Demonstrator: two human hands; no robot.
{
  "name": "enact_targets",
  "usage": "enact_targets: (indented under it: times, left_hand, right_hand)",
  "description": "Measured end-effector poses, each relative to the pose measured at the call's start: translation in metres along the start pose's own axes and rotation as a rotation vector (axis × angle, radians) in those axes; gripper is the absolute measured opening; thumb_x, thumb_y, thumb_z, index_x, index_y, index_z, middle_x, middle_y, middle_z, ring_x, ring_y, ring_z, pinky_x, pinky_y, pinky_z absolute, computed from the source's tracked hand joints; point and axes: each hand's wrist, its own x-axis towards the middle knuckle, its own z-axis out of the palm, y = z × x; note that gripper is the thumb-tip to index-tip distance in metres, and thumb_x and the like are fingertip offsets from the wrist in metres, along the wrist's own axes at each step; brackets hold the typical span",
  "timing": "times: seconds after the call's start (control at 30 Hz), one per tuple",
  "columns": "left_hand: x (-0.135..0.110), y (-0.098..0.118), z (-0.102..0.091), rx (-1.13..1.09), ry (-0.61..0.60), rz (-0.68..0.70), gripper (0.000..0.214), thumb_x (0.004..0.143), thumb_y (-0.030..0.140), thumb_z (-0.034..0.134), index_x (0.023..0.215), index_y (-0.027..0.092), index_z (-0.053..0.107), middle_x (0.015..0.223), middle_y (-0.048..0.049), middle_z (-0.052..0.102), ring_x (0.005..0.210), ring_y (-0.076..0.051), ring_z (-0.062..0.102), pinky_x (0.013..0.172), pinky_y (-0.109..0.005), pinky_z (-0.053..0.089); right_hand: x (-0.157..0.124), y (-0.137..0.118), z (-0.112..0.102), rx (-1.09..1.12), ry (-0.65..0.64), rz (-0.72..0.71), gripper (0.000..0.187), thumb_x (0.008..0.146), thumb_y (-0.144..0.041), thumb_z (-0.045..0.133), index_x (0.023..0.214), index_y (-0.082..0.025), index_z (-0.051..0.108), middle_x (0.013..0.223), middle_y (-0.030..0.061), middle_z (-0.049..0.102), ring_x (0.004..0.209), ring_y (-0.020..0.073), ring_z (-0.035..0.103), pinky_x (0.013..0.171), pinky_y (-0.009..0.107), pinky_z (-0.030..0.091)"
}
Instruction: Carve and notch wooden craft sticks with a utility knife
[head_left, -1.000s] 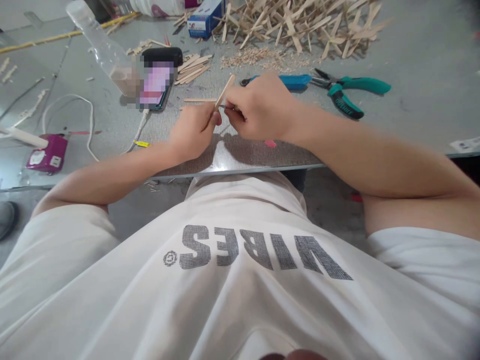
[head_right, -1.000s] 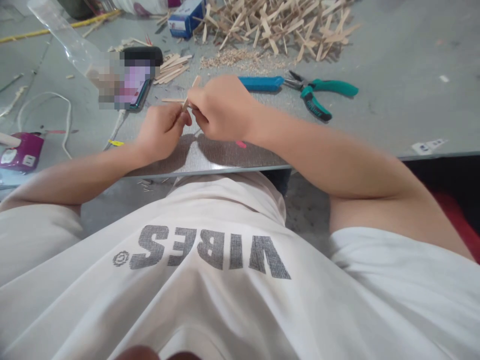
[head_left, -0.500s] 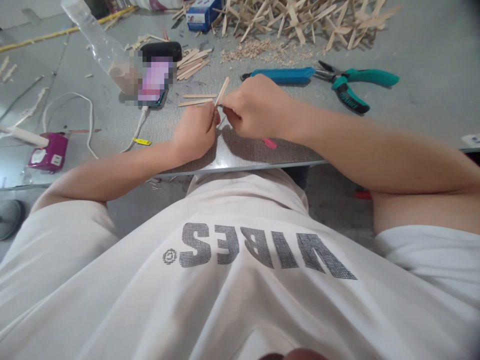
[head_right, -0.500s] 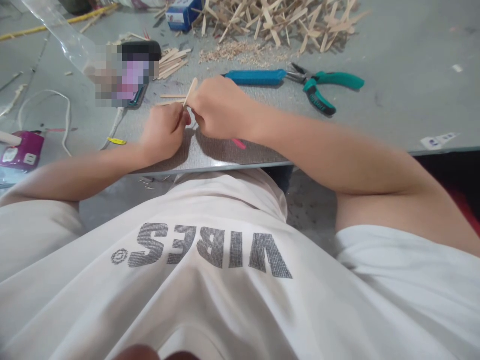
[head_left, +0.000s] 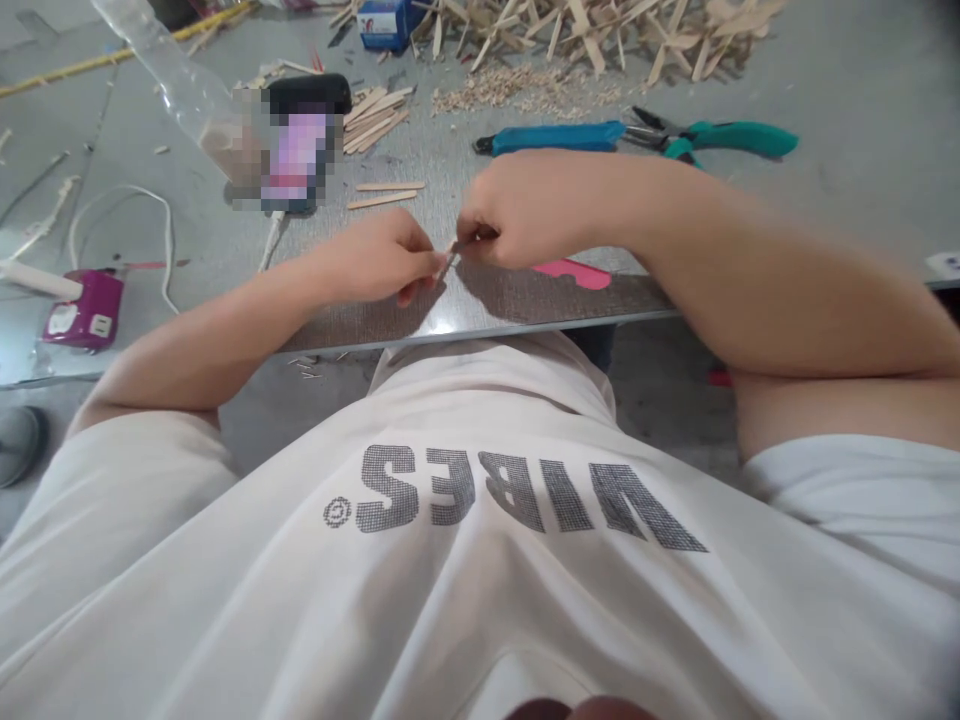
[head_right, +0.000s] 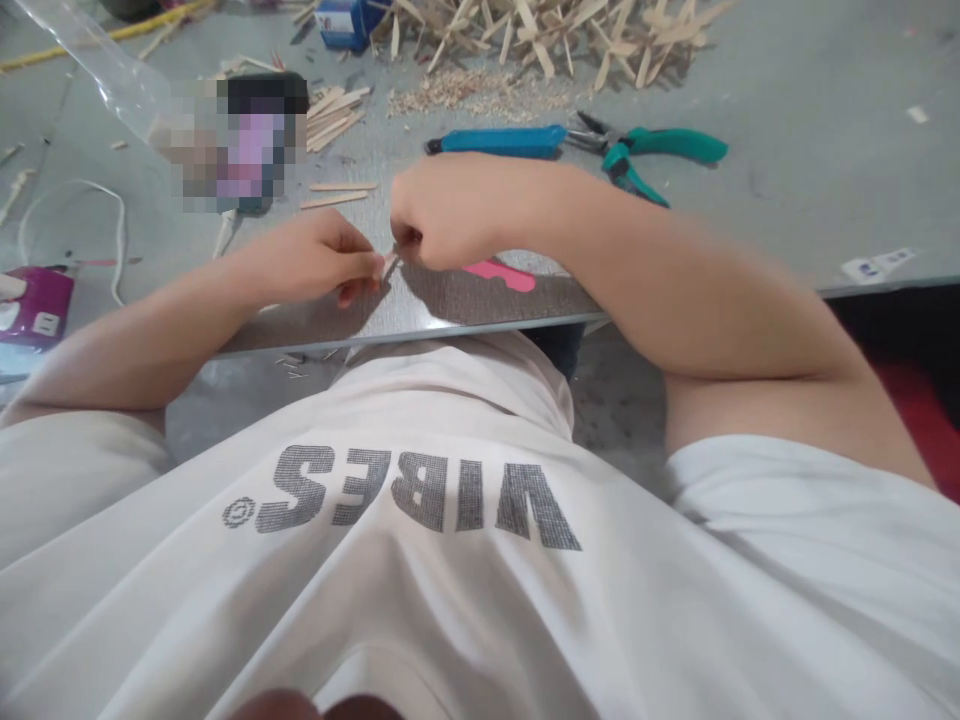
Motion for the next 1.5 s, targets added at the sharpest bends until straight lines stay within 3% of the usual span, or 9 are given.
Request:
enact_targets:
  times: [0.1,0.23,0.37,0.43,0.6,0.77,1.0,1.2,1.5]
  left_hand:
    - [-0.009,-0.004,-0.003,0.124,-0.055,0.030,0.037,0.097,0.040,0.072,0.063,0.026,0.068,0.058,-0.0038,0.062,0.071,-0.027,0.070,0.076,-0.038,0.050]
    - [-0.010,-0.011,0.003,0.179,0.169,0.112,0.022,0.093,0.049,0.077,0.086,0.028,0.077,0.084,-0.0080,0.073,0.099,-0.035,0.076,0.095,-0.044,0.055]
    - [0.002,-0.022,0.011,0.186,0.231,0.306,0.062,0.089,0.069,0.081,0.136,0.028,0.081,0.146,-0.0191,0.073,0.140,-0.045,0.068,0.122,-0.058,0.049]
    - [0.007,-0.028,0.014,0.210,0.229,0.331,0.073,0.086,0.072,0.086,0.146,0.033,0.077,0.160,-0.0171,0.066,0.153,-0.046,0.058,0.128,-0.061,0.042]
    - [0.008,-0.031,0.017,0.195,0.204,0.302,0.066,0.083,0.072,0.090,0.141,0.041,0.080,0.159,-0.0092,0.069,0.157,-0.043,0.049,0.128,-0.056,0.039]
    - [0.009,-0.030,0.019,0.174,0.183,0.314,0.062,0.084,0.075,0.086,0.135,0.040,0.088,0.163,-0.0124,0.069,0.157,-0.050,0.052,0.133,-0.066,0.033]
    - [0.000,-0.026,0.024,0.179,0.225,0.298,0.059,0.090,0.069,0.084,0.138,0.035,0.080,0.153,-0.0097,0.076,0.148,-0.042,0.059,0.132,-0.062,0.035]
    - [-0.002,-0.021,0.023,0.173,0.260,0.286,0.039,0.085,0.061,0.094,0.114,0.037,0.082,0.143,-0.0074,0.079,0.144,-0.042,0.059,0.134,-0.066,0.034]
    - [0.000,-0.023,0.022,0.092,0.239,0.272,0.037,0.086,0.054,0.095,0.116,0.035,0.087,0.144,-0.0080,0.076,0.148,-0.044,0.058,0.137,-0.063,0.033]
  right_hand:
    - [0.003,0.010,0.007,-0.136,-0.166,0.034,0.022,0.097,-0.020,0.084,0.076,-0.024,0.081,0.052,-0.0046,0.059,0.050,0.0141,0.041,0.064,0.035,0.037]
    - [0.004,0.022,0.009,-0.093,-0.139,-0.023,0.023,0.101,-0.039,0.090,0.083,-0.027,0.084,0.052,-0.0068,0.058,0.050,0.0118,0.043,0.069,0.034,0.045]
    - [-0.006,0.013,-0.007,-0.061,-0.208,0.046,0.014,0.106,-0.033,0.085,0.094,-0.028,0.088,0.057,-0.0067,0.062,0.051,0.0132,0.050,0.070,0.036,0.045]
    - [-0.011,0.004,-0.013,-0.089,-0.285,0.107,0.024,0.112,-0.028,0.076,0.090,-0.026,0.086,0.055,-0.0056,0.061,0.048,0.0145,0.051,0.063,0.037,0.041]
    - [-0.016,0.007,0.001,-0.154,-0.192,0.007,0.043,0.112,-0.024,0.074,0.070,-0.021,0.067,0.047,-0.0056,0.050,0.043,0.0117,0.041,0.062,0.035,0.037]
    - [-0.019,0.021,0.017,-0.063,-0.083,0.018,0.027,0.104,-0.026,0.088,0.082,-0.022,0.073,0.047,-0.0081,0.045,0.048,0.0120,0.045,0.068,0.037,0.035]
    - [-0.028,0.018,0.023,0.040,-0.054,-0.023,0.009,0.103,-0.021,0.085,0.095,-0.023,0.082,0.061,-0.0043,0.066,0.071,0.0196,0.071,0.076,0.038,0.043]
    - [-0.020,0.026,0.027,0.000,-0.019,-0.050,0.008,0.109,-0.030,0.082,0.103,-0.027,0.086,0.063,-0.0060,0.066,0.072,0.0158,0.072,0.077,0.038,0.046]
    - [-0.017,0.029,0.024,0.058,-0.044,-0.073,0.012,0.110,-0.033,0.080,0.104,-0.027,0.088,0.061,-0.0098,0.068,0.069,0.0125,0.069,0.080,0.039,0.041]
